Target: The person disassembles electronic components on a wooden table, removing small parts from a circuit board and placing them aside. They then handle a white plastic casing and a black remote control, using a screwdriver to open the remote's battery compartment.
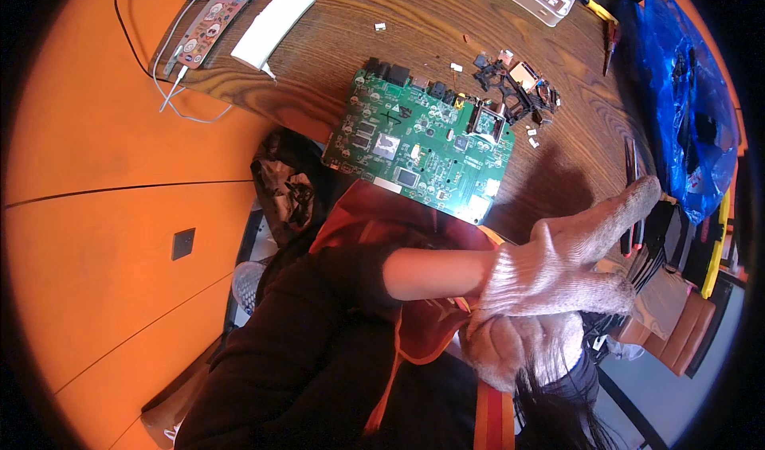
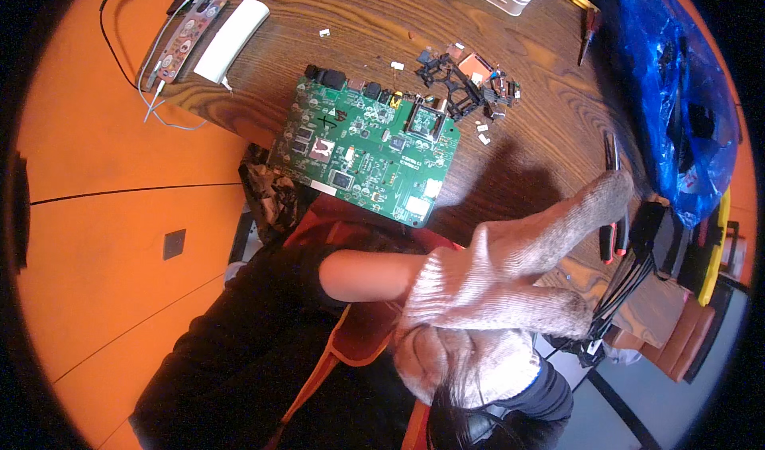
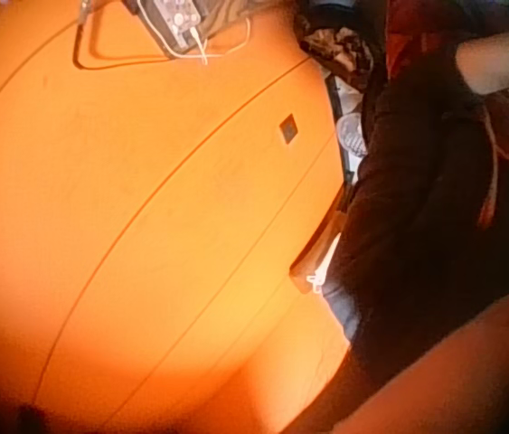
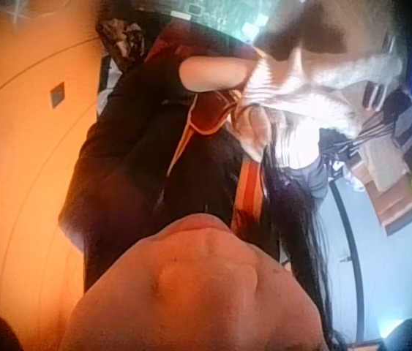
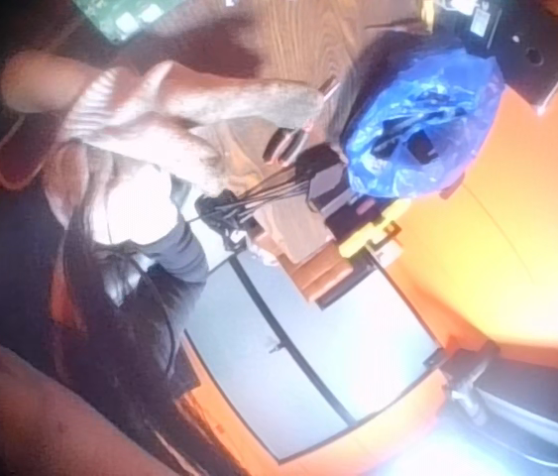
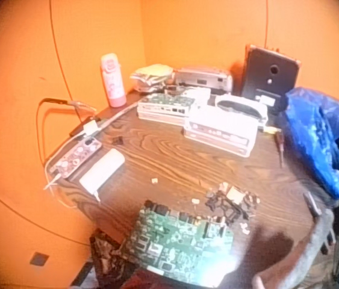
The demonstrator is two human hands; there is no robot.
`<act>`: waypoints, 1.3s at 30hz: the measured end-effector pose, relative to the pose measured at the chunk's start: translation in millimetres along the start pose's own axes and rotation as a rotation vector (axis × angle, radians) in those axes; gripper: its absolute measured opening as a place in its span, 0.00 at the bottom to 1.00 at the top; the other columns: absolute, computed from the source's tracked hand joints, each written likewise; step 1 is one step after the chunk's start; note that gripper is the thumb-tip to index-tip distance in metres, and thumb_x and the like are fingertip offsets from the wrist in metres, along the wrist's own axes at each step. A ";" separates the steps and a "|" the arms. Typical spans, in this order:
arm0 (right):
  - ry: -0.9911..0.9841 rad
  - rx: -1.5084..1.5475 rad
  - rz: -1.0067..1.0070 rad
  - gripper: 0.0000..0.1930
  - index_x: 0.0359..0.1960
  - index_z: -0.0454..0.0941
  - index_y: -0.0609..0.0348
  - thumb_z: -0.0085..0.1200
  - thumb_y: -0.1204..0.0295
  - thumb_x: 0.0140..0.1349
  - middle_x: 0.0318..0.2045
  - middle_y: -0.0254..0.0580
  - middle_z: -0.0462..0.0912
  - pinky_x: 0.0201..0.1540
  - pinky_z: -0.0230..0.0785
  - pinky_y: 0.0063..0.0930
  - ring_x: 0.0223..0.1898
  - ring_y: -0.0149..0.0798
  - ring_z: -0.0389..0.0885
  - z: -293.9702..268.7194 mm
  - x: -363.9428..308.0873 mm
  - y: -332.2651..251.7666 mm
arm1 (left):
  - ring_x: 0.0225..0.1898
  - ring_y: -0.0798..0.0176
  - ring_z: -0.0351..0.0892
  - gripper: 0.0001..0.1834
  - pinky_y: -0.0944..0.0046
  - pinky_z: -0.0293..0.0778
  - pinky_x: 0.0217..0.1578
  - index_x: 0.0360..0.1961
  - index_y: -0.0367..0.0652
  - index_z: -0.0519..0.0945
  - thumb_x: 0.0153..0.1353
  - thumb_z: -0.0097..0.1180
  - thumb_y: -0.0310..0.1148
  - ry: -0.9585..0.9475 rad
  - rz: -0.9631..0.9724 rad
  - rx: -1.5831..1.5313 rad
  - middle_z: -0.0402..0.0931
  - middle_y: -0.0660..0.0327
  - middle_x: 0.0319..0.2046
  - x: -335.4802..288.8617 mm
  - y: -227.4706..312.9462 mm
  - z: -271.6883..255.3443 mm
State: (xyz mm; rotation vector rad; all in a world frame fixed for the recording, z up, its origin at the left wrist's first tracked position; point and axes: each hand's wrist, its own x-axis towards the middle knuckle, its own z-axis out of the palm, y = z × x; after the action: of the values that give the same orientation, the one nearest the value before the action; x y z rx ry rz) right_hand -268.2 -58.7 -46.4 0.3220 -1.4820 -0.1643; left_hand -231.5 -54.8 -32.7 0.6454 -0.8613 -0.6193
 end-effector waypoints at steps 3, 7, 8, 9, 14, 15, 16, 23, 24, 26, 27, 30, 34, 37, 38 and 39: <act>-0.236 -0.062 -0.088 0.20 0.44 0.79 0.66 0.42 0.59 0.74 0.42 0.53 0.82 0.50 0.74 0.52 0.44 0.51 0.82 10.1 -58.7 -2.7 | 0.75 0.41 0.50 0.55 0.49 0.51 0.73 0.77 0.40 0.42 0.59 0.67 0.37 -0.046 0.125 0.256 0.44 0.41 0.76 -17.8 4.0 -8.6; -0.564 -0.442 0.070 0.19 0.38 0.79 0.63 0.44 0.59 0.73 0.32 0.47 0.80 0.35 0.72 0.40 0.33 0.42 0.80 37.9 -76.3 6.0 | 0.62 0.47 0.74 0.37 0.56 0.72 0.61 0.65 0.29 0.67 0.56 0.69 0.27 0.176 0.035 0.251 0.66 0.40 0.65 -53.2 24.6 -11.1; -0.643 -0.535 0.112 0.18 0.36 0.79 0.62 0.44 0.59 0.73 0.30 0.45 0.80 0.32 0.72 0.37 0.30 0.40 0.79 39.1 -64.8 11.9 | 0.58 0.49 0.78 0.34 0.57 0.76 0.56 0.65 0.31 0.70 0.57 0.68 0.27 0.188 -0.005 0.343 0.72 0.42 0.61 -60.6 32.9 -13.4; -0.725 -0.631 0.153 0.18 0.34 0.79 0.61 0.45 0.58 0.72 0.27 0.43 0.79 0.28 0.71 0.34 0.27 0.38 0.79 36.4 -46.4 18.7 | 0.54 0.51 0.82 0.32 0.58 0.80 0.52 0.65 0.33 0.73 0.59 0.67 0.28 0.229 0.121 0.388 0.77 0.44 0.56 -65.6 41.4 -15.6; -0.888 -1.916 1.380 0.13 0.37 0.82 0.57 0.58 0.60 0.60 0.29 0.41 0.81 0.31 0.76 0.33 0.30 0.39 0.82 27.7 60.7 7.5 | 0.41 0.54 0.86 0.23 0.60 0.81 0.45 0.61 0.34 0.76 0.64 0.61 0.23 -0.113 -0.218 0.725 0.83 0.49 0.43 -121.7 119.8 -68.2; -0.691 -1.935 1.752 0.16 0.41 0.83 0.57 0.63 0.62 0.54 0.34 0.42 0.81 0.36 0.76 0.37 0.35 0.43 0.83 26.9 67.2 -0.4 | 0.42 0.56 0.85 0.22 0.61 0.81 0.45 0.59 0.34 0.76 0.64 0.60 0.23 0.087 -0.374 0.697 0.83 0.51 0.43 -132.7 124.9 -65.4; -0.512 -2.068 2.001 0.20 0.44 0.84 0.57 0.68 0.63 0.48 0.39 0.44 0.82 0.41 0.77 0.41 0.39 0.46 0.84 26.3 74.3 -9.6 | 0.42 0.58 0.85 0.20 0.62 0.81 0.46 0.58 0.35 0.77 0.64 0.58 0.23 0.306 -0.414 0.686 0.84 0.53 0.44 -141.5 127.9 -63.1; -0.489 -2.312 2.144 0.17 0.48 0.79 0.52 0.57 0.70 0.55 0.50 0.39 0.82 0.55 0.73 0.39 0.52 0.42 0.81 7.1 17.0 -8.5 | 0.46 0.54 0.84 0.21 0.56 0.78 0.50 0.55 0.37 0.78 0.60 0.60 0.30 0.149 -0.365 1.100 0.83 0.55 0.44 -141.5 108.6 -99.9; -0.450 -2.284 2.204 0.14 0.46 0.79 0.50 0.55 0.70 0.56 0.48 0.37 0.82 0.55 0.74 0.39 0.52 0.41 0.81 7.7 16.2 -5.7 | 0.46 0.52 0.84 0.20 0.55 0.78 0.49 0.54 0.38 0.78 0.61 0.60 0.31 0.081 -0.318 1.297 0.83 0.55 0.43 -143.4 107.3 -102.2; -0.672 -2.335 1.885 0.10 0.41 0.78 0.50 0.55 0.69 0.56 0.45 0.36 0.82 0.55 0.74 0.38 0.50 0.40 0.82 10.2 21.3 -4.4 | 0.46 0.51 0.84 0.18 0.55 0.78 0.49 0.54 0.39 0.78 0.64 0.58 0.33 0.117 -0.402 1.346 0.83 0.55 0.43 -147.8 102.8 -106.2; -0.690 -2.271 1.872 0.08 0.40 0.78 0.53 0.55 0.70 0.59 0.45 0.39 0.82 0.54 0.74 0.37 0.51 0.42 0.81 13.2 26.0 -5.8 | 0.47 0.52 0.84 0.18 0.55 0.79 0.50 0.55 0.40 0.78 0.65 0.57 0.34 0.150 -0.446 1.339 0.83 0.55 0.44 -151.0 99.9 -107.1; -0.131 -2.198 1.652 0.12 0.46 0.80 0.57 0.56 0.70 0.62 0.46 0.45 0.83 0.56 0.73 0.42 0.51 0.46 0.80 15.7 39.5 -22.9 | 0.51 0.55 0.83 0.21 0.55 0.81 0.51 0.61 0.40 0.73 0.71 0.51 0.37 0.690 -0.618 0.466 0.80 0.54 0.52 -158.7 83.2 -106.2; 0.612 -2.028 1.543 0.17 0.55 0.80 0.61 0.58 0.70 0.65 0.48 0.50 0.82 0.58 0.71 0.42 0.52 0.44 0.80 7.3 54.8 -50.0 | 0.54 0.53 0.82 0.23 0.51 0.82 0.54 0.65 0.39 0.69 0.73 0.49 0.38 0.712 -0.628 0.379 0.78 0.52 0.56 -169.8 86.5 -112.0; 0.807 -1.936 1.391 0.20 0.60 0.75 0.66 0.53 0.68 0.70 0.51 0.48 0.81 0.60 0.69 0.34 0.53 0.40 0.79 -13.4 56.9 -61.4 | 0.54 0.53 0.82 0.23 0.50 0.81 0.55 0.65 0.38 0.69 0.73 0.49 0.38 0.784 -0.655 0.411 0.78 0.51 0.56 -171.1 92.4 -115.0; 1.082 -1.724 1.236 0.20 0.61 0.73 0.67 0.50 0.68 0.72 0.51 0.47 0.81 0.61 0.69 0.32 0.54 0.38 0.79 -18.8 56.5 -62.9 | 0.54 0.53 0.82 0.23 0.50 0.81 0.55 0.65 0.38 0.69 0.73 0.48 0.37 0.781 -0.665 0.413 0.78 0.50 0.56 -170.9 93.9 -114.5; 1.163 -1.690 1.148 0.21 0.63 0.71 0.69 0.48 0.68 0.74 0.52 0.46 0.81 0.62 0.68 0.29 0.54 0.37 0.79 -21.9 55.1 -62.7 | 0.54 0.53 0.82 0.23 0.50 0.81 0.55 0.64 0.38 0.69 0.73 0.48 0.37 0.727 -0.680 0.473 0.78 0.50 0.56 -170.5 94.6 -113.3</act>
State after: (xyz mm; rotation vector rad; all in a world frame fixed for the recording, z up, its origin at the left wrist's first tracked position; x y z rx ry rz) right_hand -236.1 -132.3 -14.8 -1.5327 0.1226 -0.1809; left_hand -202.0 157.9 -101.8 1.5114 -0.0681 -0.7093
